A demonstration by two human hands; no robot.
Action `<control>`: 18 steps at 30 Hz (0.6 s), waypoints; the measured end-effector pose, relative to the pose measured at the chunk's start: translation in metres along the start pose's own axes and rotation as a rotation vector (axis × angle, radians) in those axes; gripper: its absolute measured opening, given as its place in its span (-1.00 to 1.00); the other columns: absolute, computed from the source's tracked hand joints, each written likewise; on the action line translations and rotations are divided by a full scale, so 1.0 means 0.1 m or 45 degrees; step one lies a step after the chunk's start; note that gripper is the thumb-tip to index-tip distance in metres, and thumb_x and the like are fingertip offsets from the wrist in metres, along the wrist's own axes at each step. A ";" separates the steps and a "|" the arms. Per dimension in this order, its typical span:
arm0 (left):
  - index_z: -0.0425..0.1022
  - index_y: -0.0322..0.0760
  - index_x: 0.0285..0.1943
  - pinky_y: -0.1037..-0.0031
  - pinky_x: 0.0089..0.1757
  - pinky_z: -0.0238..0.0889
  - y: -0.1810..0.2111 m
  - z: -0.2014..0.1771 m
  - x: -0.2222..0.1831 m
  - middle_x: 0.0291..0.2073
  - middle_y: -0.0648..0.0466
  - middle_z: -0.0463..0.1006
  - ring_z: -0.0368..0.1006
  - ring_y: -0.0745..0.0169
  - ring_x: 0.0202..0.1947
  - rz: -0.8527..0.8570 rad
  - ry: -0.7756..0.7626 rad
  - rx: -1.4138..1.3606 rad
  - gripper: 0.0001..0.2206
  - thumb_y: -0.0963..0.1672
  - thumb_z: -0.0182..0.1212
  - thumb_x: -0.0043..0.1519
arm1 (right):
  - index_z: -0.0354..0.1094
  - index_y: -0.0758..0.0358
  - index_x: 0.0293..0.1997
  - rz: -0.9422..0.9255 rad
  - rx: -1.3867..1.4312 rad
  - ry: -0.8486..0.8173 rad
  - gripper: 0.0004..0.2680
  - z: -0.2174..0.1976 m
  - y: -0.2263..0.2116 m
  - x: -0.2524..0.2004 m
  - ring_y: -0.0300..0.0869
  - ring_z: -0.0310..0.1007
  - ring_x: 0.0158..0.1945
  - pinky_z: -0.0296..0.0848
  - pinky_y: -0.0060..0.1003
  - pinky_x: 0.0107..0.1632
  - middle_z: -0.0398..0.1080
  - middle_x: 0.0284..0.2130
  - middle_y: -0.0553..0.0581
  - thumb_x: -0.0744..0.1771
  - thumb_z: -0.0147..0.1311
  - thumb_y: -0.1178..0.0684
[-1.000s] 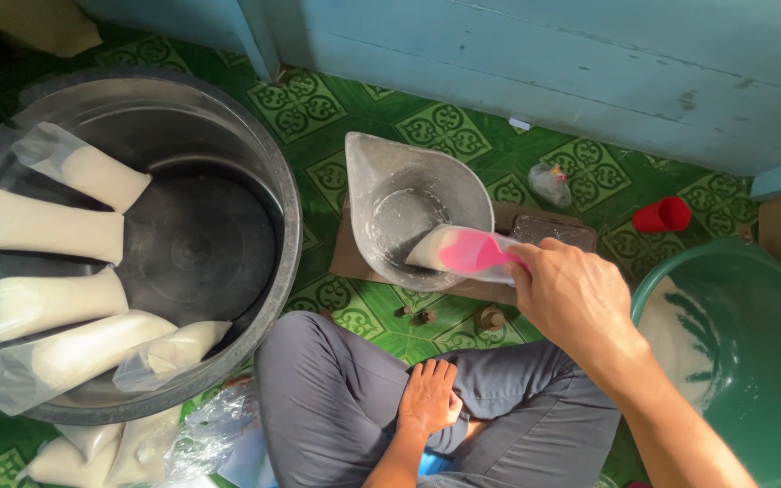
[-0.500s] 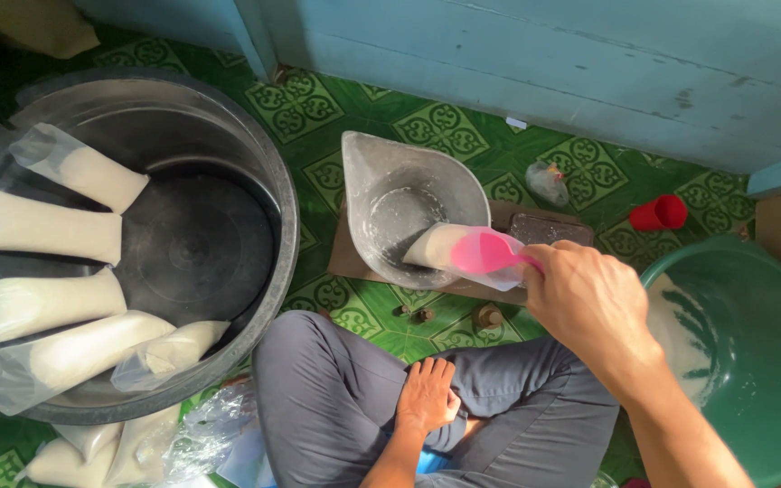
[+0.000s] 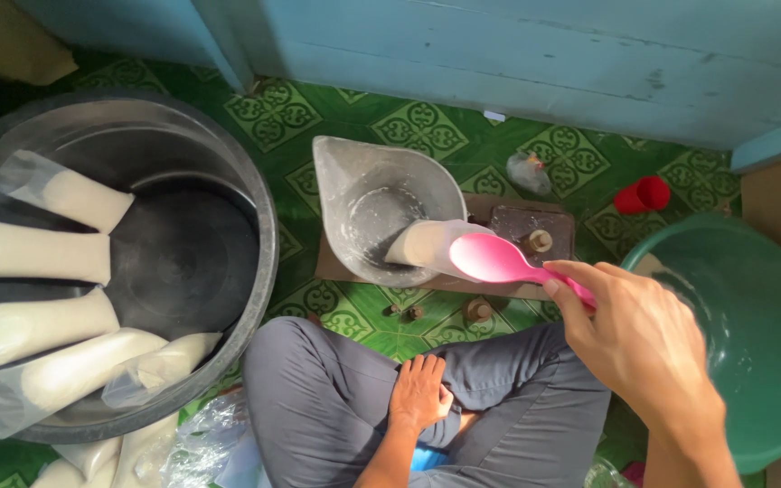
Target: Manual packaging of white powdered food into small plastic bags using a scoop and a funnel.
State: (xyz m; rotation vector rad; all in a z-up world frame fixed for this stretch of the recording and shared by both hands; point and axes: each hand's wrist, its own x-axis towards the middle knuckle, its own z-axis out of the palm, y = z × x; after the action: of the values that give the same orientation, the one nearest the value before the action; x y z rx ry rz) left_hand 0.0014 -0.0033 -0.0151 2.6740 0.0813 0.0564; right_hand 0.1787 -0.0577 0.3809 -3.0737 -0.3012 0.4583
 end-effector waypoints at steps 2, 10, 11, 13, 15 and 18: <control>0.34 -0.31 -0.20 0.32 -0.20 0.12 0.01 -0.02 0.00 -0.30 -0.05 0.36 0.23 0.02 -0.30 0.004 -0.014 -0.003 -0.70 -0.13 0.14 -0.10 | 0.49 -0.22 -0.04 0.051 0.022 -0.006 -0.79 -0.02 0.08 -0.05 0.01 0.52 -0.36 0.46 -0.11 -0.28 0.54 -0.37 -0.09 0.28 0.00 -0.13; 0.31 -0.28 -0.20 0.32 -0.22 0.13 0.05 -0.08 0.02 -0.29 -0.04 0.34 0.22 0.02 -0.31 0.015 -0.027 0.056 -0.71 -0.12 0.13 -0.09 | 0.52 -0.10 -0.05 0.056 0.348 0.205 -0.80 0.17 0.60 -0.19 -0.09 0.47 -0.45 0.40 -0.19 -0.36 0.55 -0.36 -0.03 0.26 0.11 -0.03; 0.32 -0.28 -0.19 0.32 -0.22 0.13 0.06 -0.08 0.02 -0.28 -0.04 0.35 0.23 0.01 -0.30 0.010 -0.011 0.073 -0.71 -0.11 0.12 -0.09 | 0.53 -0.03 -0.06 0.075 0.427 0.229 -0.80 0.20 0.68 -0.20 -0.10 0.42 -0.50 0.38 -0.22 -0.40 0.54 -0.41 0.03 0.26 0.12 0.00; 0.33 -0.27 -0.19 0.31 -0.21 0.13 0.07 -0.08 0.03 -0.27 -0.04 0.35 0.23 0.00 -0.29 0.020 -0.006 0.086 -0.70 -0.11 0.12 -0.10 | 0.54 0.04 -0.06 0.114 0.507 0.256 -0.80 0.28 0.85 -0.20 -0.12 0.37 -0.55 0.35 -0.25 -0.44 0.53 -0.47 0.09 0.26 0.13 0.03; 0.36 -0.30 -0.14 0.29 -0.18 0.15 0.06 -0.08 0.04 -0.24 -0.04 0.38 0.25 -0.02 -0.26 0.029 0.001 0.067 -0.67 -0.10 0.10 -0.08 | 0.50 0.22 0.01 0.144 0.733 0.354 -0.77 0.36 1.00 -0.21 -0.20 0.16 -0.60 0.18 -0.33 -0.53 0.43 -0.58 0.12 0.27 0.17 0.14; 0.36 -0.29 -0.11 0.26 -0.23 0.19 0.05 -0.05 0.05 -0.25 -0.03 0.40 0.26 -0.06 -0.30 0.042 0.053 -0.015 -0.64 -0.11 0.12 -0.11 | 0.47 0.37 0.03 0.205 0.872 0.472 -0.79 0.60 1.31 -0.22 -0.26 0.20 -0.52 0.15 -0.41 -0.48 0.43 -0.48 0.11 0.30 0.15 0.20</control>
State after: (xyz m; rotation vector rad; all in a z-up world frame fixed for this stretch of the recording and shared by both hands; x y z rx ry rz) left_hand 0.0065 -0.0055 -0.0083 2.6629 0.0504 0.1228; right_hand 0.1655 -0.1910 0.3234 -2.4386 0.1009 -0.0245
